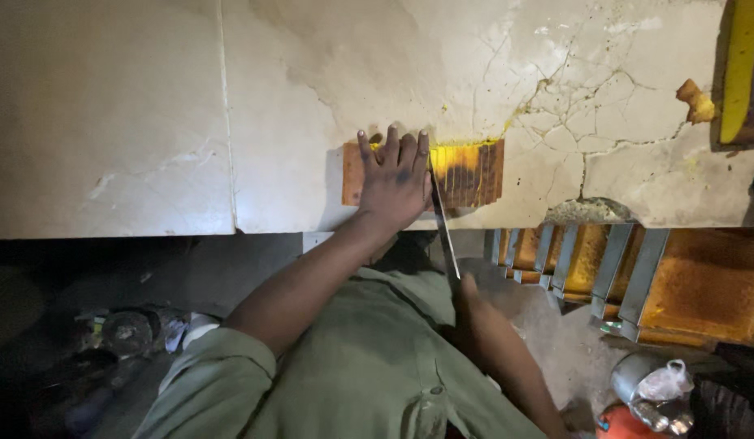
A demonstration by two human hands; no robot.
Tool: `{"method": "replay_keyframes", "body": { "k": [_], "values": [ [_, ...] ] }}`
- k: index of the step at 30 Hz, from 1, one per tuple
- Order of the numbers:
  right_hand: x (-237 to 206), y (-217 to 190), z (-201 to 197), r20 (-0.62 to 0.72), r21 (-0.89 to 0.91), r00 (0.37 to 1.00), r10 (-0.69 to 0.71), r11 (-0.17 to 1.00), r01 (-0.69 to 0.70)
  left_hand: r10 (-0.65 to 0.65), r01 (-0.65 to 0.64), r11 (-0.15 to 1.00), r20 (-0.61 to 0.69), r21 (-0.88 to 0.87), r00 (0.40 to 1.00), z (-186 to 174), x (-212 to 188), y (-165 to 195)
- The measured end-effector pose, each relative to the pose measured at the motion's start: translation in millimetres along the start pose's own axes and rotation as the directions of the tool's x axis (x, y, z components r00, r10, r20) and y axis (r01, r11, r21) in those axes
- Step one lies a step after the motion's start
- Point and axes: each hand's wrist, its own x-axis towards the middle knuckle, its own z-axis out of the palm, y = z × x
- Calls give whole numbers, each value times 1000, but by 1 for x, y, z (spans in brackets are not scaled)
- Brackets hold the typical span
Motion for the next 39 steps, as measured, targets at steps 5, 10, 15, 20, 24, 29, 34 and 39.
{"method": "replay_keyframes", "body": {
  "k": [5,10,15,20,24,29,34,39],
  "values": [
    [98,26,39,-253,-204,925,-284,950,236,4,-6,1000,-76,-27,997,12,-4,0],
    [124,-42,-24,-264,-94,939,-223,974,205,27,-27,1000,-52,2,998,10,-12,0],
    [55,-60,-31,-61,-10,996,69,998,-69,0,1,1000,-77,18,997,3,-17,3],
    [9,29,15,4,-62,992,-129,990,129,-16,16,1000,-71,2,997,0,-2,-2],
    [79,27,44,-209,-216,922,-326,935,282,-28,28,1000,-49,-4,998,1,0,-4],
    [127,-37,-16,-219,-225,944,-246,954,196,22,-28,999,-123,-42,992,4,-4,-8],
    [97,-95,-51,-129,22,990,-50,998,53,7,-9,998,-29,-65,1000,0,-6,-13],
    [4,-24,-10,-23,-36,995,-92,995,92,6,-7,998,-28,-55,1000,-5,-6,-12]
  ]
}}
